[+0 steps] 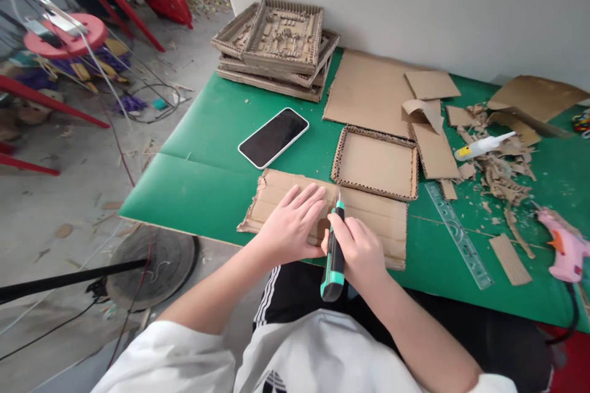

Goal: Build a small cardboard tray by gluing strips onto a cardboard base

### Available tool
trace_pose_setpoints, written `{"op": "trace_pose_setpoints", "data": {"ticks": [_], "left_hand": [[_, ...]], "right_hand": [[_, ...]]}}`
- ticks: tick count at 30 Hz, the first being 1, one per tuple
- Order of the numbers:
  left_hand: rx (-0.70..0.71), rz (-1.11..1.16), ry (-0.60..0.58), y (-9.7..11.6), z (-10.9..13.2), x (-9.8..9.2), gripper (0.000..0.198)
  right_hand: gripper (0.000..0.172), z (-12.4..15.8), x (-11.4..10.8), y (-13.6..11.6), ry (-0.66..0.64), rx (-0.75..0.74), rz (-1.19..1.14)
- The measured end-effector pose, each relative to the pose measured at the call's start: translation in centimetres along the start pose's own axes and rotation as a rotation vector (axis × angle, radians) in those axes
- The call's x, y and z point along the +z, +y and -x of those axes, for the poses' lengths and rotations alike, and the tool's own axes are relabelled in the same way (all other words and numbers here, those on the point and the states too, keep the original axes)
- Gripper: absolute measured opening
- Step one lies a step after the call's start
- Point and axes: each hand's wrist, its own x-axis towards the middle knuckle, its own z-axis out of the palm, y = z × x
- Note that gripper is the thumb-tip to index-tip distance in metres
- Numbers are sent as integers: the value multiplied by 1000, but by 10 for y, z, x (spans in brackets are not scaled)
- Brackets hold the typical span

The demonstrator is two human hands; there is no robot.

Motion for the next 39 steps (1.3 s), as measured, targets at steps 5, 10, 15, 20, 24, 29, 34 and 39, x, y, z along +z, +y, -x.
{"op": "trace_pose_setpoints", "data": {"ticks": [5,10,15,20,24,29,34,39], "left_hand": [[6,-3,18,-1,1,2,63],[23,-33,-24,-2,2,1,83],[18,-58,-17,-1,2,-1,86],[5,-73,-4,12,12,3,91],[-9,-94,8,35,21,9,94],[-63,-110,-9,63,16,19,95],[-90,-120,0,79,3,27,88],[-113,-102,31,82,-1,29,79]], "right_hand": [[24,8,-13,-2,1,50,-85],[34,15,-26,3,184,163,-157],[43,16,-26,8,198,171,-169],[37,13,-33,14,229,249,-189],[26,10,-50,19,220,341,-345],[23,17,-55,26,200,444,-292],[30,34,-42,30,174,437,-219],[31,39,-38,35,130,281,-201]]}}
